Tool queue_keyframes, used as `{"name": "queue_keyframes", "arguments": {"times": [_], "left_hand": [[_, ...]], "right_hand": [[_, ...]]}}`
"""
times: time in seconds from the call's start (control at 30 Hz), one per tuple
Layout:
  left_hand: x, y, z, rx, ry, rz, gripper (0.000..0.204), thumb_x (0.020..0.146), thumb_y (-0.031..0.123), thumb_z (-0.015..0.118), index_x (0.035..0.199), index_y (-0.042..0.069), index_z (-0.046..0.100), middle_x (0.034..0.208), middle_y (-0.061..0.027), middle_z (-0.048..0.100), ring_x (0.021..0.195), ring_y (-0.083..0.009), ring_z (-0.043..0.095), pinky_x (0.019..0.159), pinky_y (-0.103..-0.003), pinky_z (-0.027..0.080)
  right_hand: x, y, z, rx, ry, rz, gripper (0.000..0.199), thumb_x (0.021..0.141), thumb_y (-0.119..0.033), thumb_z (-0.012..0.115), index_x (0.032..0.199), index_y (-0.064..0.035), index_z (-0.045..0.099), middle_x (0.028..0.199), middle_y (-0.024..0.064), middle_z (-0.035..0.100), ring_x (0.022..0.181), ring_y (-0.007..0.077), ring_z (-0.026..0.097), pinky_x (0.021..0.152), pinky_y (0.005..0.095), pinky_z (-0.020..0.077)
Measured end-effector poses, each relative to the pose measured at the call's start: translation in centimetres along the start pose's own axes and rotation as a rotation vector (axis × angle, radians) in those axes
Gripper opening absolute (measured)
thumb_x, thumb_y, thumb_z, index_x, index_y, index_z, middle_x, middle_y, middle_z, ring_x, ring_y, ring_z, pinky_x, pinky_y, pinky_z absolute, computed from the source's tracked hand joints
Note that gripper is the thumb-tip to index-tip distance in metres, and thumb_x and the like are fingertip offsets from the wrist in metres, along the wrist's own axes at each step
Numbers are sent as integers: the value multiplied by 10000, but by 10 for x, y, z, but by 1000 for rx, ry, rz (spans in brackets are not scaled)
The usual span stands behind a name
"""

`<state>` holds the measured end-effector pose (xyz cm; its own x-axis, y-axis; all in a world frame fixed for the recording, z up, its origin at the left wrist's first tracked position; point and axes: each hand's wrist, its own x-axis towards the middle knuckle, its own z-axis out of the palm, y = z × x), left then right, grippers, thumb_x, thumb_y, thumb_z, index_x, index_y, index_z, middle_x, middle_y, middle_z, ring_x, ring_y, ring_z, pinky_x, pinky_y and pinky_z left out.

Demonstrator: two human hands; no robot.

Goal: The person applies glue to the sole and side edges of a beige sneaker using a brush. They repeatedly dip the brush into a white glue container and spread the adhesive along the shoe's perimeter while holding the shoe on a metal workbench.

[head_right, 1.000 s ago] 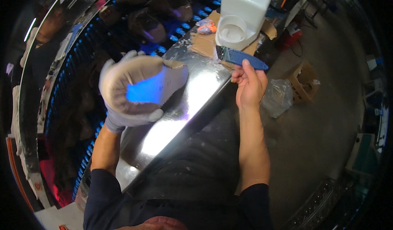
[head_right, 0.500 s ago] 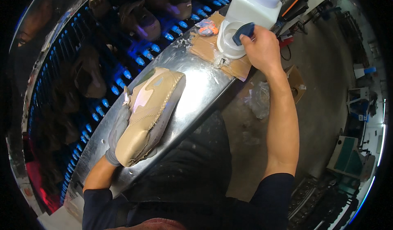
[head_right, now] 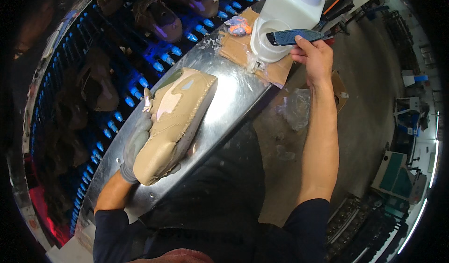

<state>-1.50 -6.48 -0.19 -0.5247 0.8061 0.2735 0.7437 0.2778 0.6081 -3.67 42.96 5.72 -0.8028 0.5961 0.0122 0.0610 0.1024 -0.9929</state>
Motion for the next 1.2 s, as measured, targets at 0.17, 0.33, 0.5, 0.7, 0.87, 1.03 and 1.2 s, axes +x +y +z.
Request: {"name": "queue_keyframes", "arguments": {"times": [0.17, 0.33, 0.5, 0.7, 0.87, 1.03, 1.2], "left_hand": [[4, -5, -8, 210, 134, 129, 435, 880, 284, 840, 1181, 6, 694, 1367, -302, 614, 1256, -515, 637, 1017, -606, 548], [-12, -12, 5, -36, 282, -168, 436, 822, 28, 786, 1213, -124, 665, 1373, -327, 624, 1244, -505, 663, 979, -478, 589], [-22, -21, 3, -147, 118, -289, 698, 939, 53, 621, 1591, -83, 413, 1571, -239, 521, 1429, -306, 551, 1202, -397, 421], [-11, -6, 5, -793, 192, -591, 721, 1027, 82, 580, 1679, 19, 279, 1624, -160, 475, 1444, -271, 551, 1212, -407, 449], [-6, 6, 0, -719, 99, -687, 986, 783, 136, 594, 1682, -61, 240, 1673, -156, 399, 1556, -269, 387, 1294, -401, 267], [-7, 7, 0, -752, 65, -708, 1017, 777, 166, 630, 1688, -47, 231, 1675, -151, 401, 1551, -266, 394, 1290, -401, 277], [-5, 7, 2, -811, 66, -720, 995, 792, 130, 607, 1695, -28, 220, 1664, -143, 413, 1531, -257, 423, 1277, -397, 306]], "right_hand": [[-18, 8, -31, 474, -207, 34, 178, 1017, -128, 717, 1083, 36, 735, 932, 135, 775, 789, 199, 764, 685, 286, 638], [-52, 38, -10, 541, -299, 211, 155, 1017, -114, 702, 1079, 28, 702, 906, 130, 761, 793, 216, 765, 680, 319, 640], [-142, 57, 50, 778, -264, 188, 190, 1027, -104, 690, 1130, 55, 704, 942, 134, 767, 808, 214, 765, 676, 320, 636], [-187, 65, 78, 476, -134, -57, 154, 1028, -80, 698, 1116, 46, 706, 996, 108, 743, 863, 169, 722, 752, 292, 600], [-161, 46, 50, 486, -234, 38, 131, 988, -46, 700, 1070, 56, 716, 946, 120, 759, 828, 164, 725, 776, 298, 594], [-137, 48, 51, 436, -271, 38, 122, 1001, -36, 694, 1065, 64, 724, 961, 125, 762, 818, 164, 726, 744, 287, 581], [-149, 34, 53, 236, -312, -195, 150, 926, -9, 748, 1061, 56, 736, 940, 85, 728, 801, 115, 675, 714, 262, 545]]}}
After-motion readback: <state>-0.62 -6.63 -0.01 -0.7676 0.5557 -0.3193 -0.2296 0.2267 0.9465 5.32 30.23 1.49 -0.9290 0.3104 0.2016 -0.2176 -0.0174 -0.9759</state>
